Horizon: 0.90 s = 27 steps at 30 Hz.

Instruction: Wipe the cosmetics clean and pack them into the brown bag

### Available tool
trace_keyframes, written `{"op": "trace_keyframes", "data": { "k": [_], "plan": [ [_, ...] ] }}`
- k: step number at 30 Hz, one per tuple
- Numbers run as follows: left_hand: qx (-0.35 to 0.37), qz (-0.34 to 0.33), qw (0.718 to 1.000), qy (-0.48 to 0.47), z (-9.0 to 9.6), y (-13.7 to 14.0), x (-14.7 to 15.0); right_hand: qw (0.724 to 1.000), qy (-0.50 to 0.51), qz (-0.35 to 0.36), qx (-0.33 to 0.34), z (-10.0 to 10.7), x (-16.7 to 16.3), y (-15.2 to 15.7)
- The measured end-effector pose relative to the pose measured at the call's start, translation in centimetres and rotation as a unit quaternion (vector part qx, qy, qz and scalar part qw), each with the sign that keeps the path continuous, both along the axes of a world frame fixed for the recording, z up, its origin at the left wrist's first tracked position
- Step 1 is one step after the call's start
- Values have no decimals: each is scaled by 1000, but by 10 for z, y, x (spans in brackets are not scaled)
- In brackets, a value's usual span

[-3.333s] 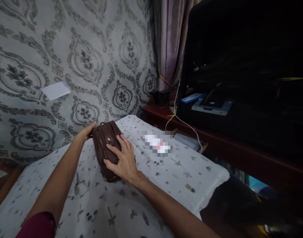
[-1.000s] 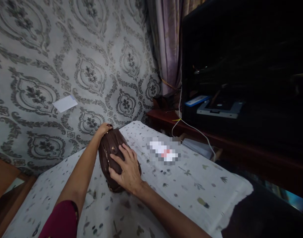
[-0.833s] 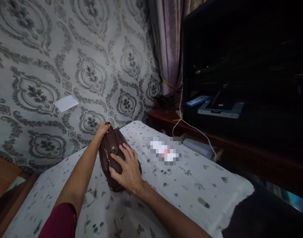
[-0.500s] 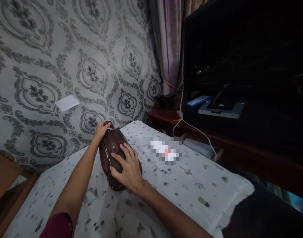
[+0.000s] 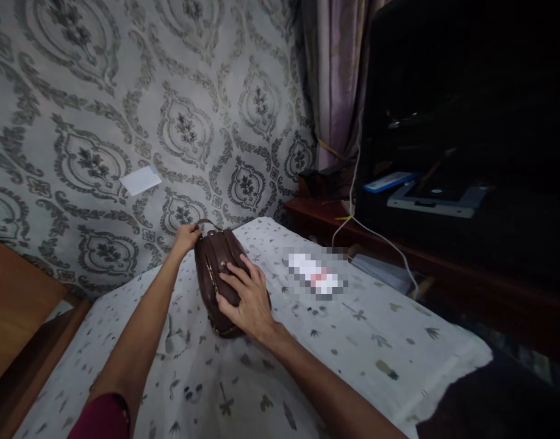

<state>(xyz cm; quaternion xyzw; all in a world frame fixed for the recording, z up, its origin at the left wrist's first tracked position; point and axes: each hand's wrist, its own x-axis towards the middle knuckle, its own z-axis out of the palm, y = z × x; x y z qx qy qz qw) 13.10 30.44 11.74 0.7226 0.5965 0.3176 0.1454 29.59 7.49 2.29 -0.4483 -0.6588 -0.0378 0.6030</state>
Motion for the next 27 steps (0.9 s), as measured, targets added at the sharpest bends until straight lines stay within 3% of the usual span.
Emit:
{"op": "trace_keyframes", "data": {
  "k": [8, 17, 27],
  "plan": [
    [78, 64, 994, 30, -10, -14, 13, 1000, 14, 16, 13, 0, 1, 1],
    [175, 83, 981, 10, -20, -37, 25, 1000, 20, 18, 5, 0, 2, 1],
    [220, 118, 968, -36, -30, -37, 35, 1000, 6, 15, -6, 0, 3, 0]
  ]
}}
